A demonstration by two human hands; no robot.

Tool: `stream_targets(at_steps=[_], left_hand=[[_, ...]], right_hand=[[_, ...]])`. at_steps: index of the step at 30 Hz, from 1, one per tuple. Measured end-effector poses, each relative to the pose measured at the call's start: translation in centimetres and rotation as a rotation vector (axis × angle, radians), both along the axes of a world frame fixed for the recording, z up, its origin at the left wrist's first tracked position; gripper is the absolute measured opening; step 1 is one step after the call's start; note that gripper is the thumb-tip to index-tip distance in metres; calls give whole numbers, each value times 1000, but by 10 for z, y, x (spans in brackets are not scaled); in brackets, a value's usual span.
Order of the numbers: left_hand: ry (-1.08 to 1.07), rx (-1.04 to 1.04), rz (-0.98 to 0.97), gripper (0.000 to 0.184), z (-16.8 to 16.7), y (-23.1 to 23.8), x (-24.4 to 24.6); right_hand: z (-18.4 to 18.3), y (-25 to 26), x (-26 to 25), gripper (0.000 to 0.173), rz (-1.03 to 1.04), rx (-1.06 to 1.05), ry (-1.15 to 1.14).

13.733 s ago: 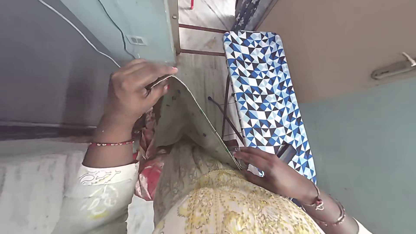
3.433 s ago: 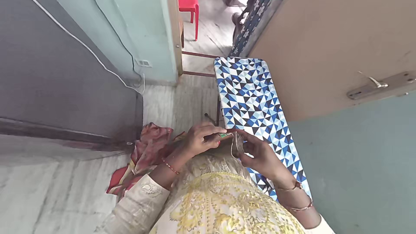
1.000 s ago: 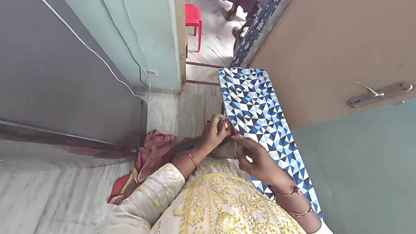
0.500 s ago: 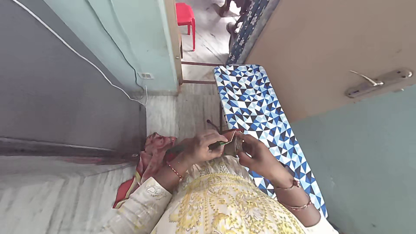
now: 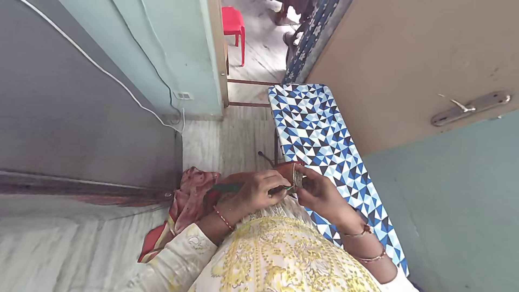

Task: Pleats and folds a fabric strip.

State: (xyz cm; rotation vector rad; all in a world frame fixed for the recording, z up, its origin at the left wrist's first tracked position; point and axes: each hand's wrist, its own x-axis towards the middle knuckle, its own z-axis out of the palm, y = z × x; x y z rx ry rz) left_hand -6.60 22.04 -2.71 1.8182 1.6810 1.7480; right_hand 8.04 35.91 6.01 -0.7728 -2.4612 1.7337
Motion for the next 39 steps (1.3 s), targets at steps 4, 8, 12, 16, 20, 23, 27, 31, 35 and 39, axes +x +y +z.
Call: stream_targets(at_steps=[4, 8, 12, 16, 20, 23, 27, 31, 35, 39], left_hand=[[-14, 0, 33, 17, -3, 1, 3], [5, -50, 59, 26, 1, -3, 5], [26, -52, 161, 33, 6, -5, 5], [25, -29, 262, 31, 10, -5, 4], [-66, -11, 303, 32, 10, -9, 1], [-165, -22, 288, 36, 10, -17, -1], [-339, -20, 256, 47, 9, -29, -2], [-454, 6, 274, 51, 15, -37, 1], [-565, 36, 248, 56, 26, -41, 6], [-615, 87, 264, 58, 32, -42, 10]], right_hand=[[3, -2, -1, 62, -45, -78, 10], [8, -6, -7, 61, -119, -169, 30], [13, -11, -19, 57, -188, -245, 64], [16, -16, -31, 58, -215, -315, 66], [19, -21, -37, 61, -223, -431, 117], [21, -23, -38, 59, -258, -586, 192], [26, -29, -37, 39, -305, -849, 285], [27, -32, -36, 37, -300, -1022, 381], [24, -35, -34, 44, -262, -1110, 432], [17, -39, -30, 56, -133, -1165, 515]])
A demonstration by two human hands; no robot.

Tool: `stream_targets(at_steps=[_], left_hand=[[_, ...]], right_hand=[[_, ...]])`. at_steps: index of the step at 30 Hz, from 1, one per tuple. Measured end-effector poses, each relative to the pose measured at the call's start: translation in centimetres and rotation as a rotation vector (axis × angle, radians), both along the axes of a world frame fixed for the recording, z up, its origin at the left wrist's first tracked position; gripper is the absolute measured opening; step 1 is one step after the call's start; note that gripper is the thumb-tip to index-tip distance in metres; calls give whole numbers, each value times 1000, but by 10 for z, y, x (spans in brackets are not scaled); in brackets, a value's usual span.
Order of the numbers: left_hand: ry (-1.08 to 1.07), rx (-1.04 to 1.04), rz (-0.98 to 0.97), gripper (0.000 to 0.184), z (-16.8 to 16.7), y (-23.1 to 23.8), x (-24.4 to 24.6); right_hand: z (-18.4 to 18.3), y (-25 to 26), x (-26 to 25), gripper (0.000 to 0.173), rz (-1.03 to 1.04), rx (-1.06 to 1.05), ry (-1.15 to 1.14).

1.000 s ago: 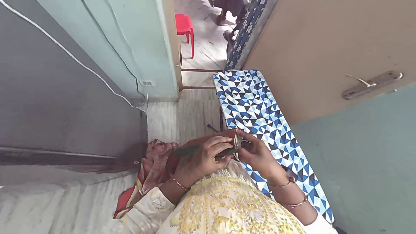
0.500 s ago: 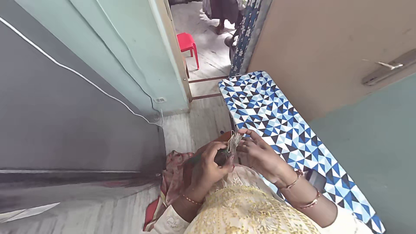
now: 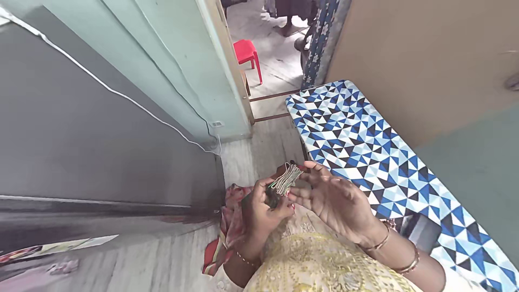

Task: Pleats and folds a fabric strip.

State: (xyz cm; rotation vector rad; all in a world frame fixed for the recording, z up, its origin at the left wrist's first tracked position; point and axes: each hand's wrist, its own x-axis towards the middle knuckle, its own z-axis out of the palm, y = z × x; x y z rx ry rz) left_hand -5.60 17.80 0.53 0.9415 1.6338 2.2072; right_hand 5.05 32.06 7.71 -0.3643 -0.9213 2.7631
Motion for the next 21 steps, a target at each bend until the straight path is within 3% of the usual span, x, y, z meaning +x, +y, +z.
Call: stream_targets(at_steps=[4, 9, 12, 16, 21], left_hand=[[-33, -27, 53, 59, 5, -6, 5], [-73, -61, 84, 35, 9, -22, 3], [-43, -79, 143, 32, 15, -32, -9], [-66, -99, 243, 30, 44, -37, -31], [-9, -132, 249, 31, 86, -58, -65]], right_hand=[[-11, -6, 3, 60, 46, -86, 130], [-26, -9, 6, 61, 146, -95, 259], [-31, -4, 4, 54, 172, 141, 253], [-41, 10, 1, 55, 14, 544, 134], [-56, 32, 8, 54, -174, 657, -44]])
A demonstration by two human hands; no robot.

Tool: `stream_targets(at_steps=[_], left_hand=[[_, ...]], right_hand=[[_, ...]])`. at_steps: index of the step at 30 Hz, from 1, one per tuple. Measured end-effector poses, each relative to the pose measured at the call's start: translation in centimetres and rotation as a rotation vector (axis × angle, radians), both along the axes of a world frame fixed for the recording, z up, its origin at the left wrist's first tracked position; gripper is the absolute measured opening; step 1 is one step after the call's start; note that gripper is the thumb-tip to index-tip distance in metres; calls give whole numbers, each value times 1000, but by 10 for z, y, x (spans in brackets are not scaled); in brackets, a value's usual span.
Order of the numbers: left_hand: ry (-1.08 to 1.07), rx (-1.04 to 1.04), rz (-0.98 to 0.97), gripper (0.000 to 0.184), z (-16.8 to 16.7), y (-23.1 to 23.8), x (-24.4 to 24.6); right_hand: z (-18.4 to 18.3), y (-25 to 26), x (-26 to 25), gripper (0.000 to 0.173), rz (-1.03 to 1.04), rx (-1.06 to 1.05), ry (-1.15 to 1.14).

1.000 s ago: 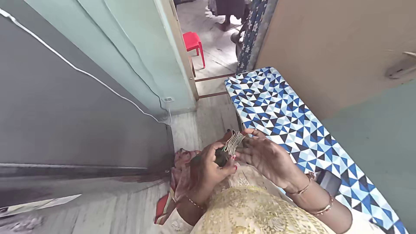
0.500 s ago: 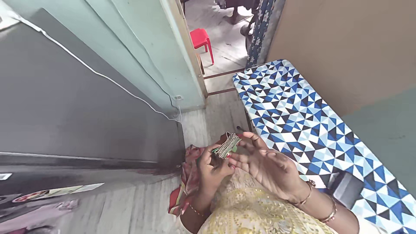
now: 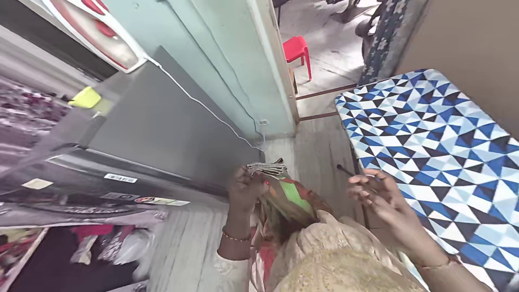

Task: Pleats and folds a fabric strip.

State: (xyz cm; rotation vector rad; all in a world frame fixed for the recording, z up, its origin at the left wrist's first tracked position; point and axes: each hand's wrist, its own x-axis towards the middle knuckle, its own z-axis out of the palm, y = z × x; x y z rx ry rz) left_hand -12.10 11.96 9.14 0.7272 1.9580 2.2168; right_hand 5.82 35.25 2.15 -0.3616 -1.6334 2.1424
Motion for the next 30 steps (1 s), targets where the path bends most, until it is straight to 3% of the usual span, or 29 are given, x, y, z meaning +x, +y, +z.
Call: stream_targets(at_steps=[5, 14, 18, 21, 23, 30], left_hand=[[300, -28, -85, 29, 26, -21, -13], [404, -38, -94, 22, 32, -19, -8], [410, -67, -147, 27, 32, 0, 13], [562, -162, -133, 24, 24, 13, 36], [641, -205, -136, 25, 18, 20, 53], [623, -182, -181, 20, 0, 34, 104]], right_hand=[[-20, 15, 10, 50, -124, -32, -39], [-24, 15, 13, 39, -61, 61, 4], [-9, 12, 5, 60, 101, 337, 250], [20, 5, -3, 84, 234, 391, 358], [36, 1, -4, 90, 306, 413, 367], [38, 2, 1, 35, 224, 432, 531]])
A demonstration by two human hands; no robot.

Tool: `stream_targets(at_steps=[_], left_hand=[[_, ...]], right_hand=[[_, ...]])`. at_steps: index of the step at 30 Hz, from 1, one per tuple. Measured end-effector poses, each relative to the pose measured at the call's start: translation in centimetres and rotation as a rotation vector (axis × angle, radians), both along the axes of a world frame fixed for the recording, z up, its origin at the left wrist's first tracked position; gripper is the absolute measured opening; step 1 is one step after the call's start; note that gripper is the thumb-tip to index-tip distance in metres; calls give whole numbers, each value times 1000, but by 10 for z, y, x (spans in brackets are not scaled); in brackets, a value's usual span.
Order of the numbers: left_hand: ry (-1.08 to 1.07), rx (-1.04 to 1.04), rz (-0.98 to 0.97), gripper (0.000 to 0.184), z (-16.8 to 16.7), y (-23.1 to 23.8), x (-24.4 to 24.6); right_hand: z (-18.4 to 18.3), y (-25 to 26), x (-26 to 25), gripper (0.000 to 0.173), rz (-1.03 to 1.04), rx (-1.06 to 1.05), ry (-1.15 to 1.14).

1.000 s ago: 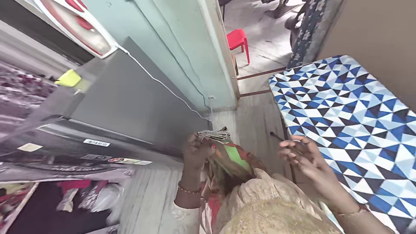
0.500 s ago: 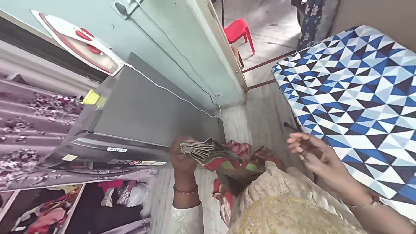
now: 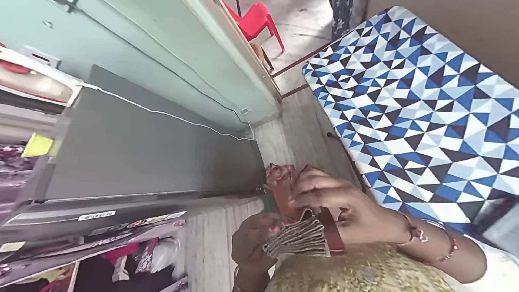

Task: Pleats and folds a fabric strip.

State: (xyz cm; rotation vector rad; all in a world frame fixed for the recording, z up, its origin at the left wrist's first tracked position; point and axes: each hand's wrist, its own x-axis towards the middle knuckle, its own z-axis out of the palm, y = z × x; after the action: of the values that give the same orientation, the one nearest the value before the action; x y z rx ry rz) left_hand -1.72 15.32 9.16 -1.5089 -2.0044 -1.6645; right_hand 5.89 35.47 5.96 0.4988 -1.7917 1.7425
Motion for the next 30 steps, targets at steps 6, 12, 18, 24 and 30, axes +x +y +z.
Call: stream_targets(at_steps=[6, 12, 18, 24, 30], left_hand=[[8, -43, 20, 22, 0, 0, 12], [44, -48, -30, 18, 0, -1, 10], [100, -70, 50, 14, -6, 8, 9], [105, -81, 110, 17, -30, 17, 4], [-244, -106, 108, 31, -56, 30, 4]], right_hand=[[-3, 3, 6, 13, -26, -78, 55], [-5, -1, 12, 13, -81, -99, 46], [-10, 11, 10, 15, -46, -84, -18], [-23, 37, 30, 60, -90, 34, -253], [-46, 59, 59, 15, -310, -14, -252]])
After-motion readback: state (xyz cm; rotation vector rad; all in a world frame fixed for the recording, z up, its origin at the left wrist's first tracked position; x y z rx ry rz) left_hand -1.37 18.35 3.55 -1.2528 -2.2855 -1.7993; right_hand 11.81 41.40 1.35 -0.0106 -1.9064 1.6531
